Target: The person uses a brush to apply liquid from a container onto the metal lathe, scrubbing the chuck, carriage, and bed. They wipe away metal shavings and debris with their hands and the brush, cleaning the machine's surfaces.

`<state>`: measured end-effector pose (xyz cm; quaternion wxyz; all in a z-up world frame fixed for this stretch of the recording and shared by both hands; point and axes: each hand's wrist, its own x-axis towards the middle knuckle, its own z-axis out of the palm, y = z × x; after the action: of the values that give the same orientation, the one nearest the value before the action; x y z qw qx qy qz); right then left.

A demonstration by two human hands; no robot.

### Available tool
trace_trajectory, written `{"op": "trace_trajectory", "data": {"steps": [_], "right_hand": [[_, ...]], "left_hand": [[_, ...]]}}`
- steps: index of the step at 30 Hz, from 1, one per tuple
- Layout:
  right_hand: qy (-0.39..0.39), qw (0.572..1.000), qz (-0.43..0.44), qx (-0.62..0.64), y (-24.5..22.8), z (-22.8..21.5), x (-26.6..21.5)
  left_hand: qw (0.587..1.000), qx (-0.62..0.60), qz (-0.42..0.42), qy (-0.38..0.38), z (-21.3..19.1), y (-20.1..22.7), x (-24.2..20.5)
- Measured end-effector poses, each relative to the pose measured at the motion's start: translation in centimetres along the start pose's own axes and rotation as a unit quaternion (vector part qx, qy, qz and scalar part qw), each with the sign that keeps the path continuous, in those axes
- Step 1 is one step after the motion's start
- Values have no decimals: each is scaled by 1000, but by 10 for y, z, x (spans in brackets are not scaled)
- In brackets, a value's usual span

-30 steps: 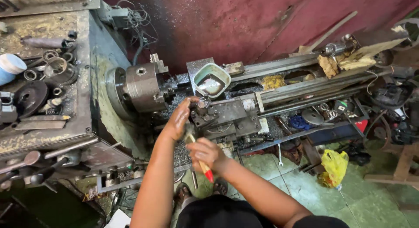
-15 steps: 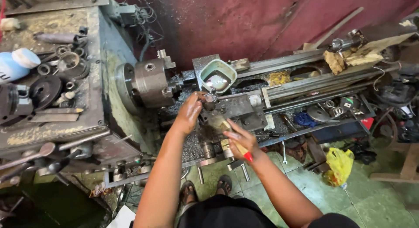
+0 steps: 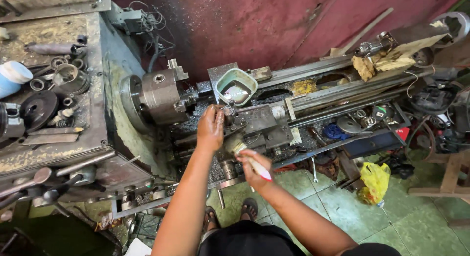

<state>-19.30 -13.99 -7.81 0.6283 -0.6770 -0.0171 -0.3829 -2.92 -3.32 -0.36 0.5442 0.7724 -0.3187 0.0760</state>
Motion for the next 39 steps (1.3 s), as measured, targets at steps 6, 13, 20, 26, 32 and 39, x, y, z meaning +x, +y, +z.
{"op": "trace_trajectory", "data": {"steps": [6, 13, 20, 26, 32, 39], "right_hand": [[-10, 999, 38, -22, 18, -19, 28], [21, 997, 11, -70, 38, -85, 63], [-27, 991, -39, -124, 41, -80, 39], [7, 965, -99, -243, 42, -96, 54], [-44, 985, 12, -164, 31, -69, 33], [13, 972, 6, -233, 27, -98, 98]], "left_hand": [[999, 35, -1, 31, 6, -5, -2], [997, 54, -17, 61, 14, -8, -3], [993, 106, -26, 37, 9, 29, 12], [989, 143, 27, 27, 9, 59, 26], [988, 149, 20, 28, 16, 34, 27], [984, 143, 23, 108, 33, 17, 26]]}}
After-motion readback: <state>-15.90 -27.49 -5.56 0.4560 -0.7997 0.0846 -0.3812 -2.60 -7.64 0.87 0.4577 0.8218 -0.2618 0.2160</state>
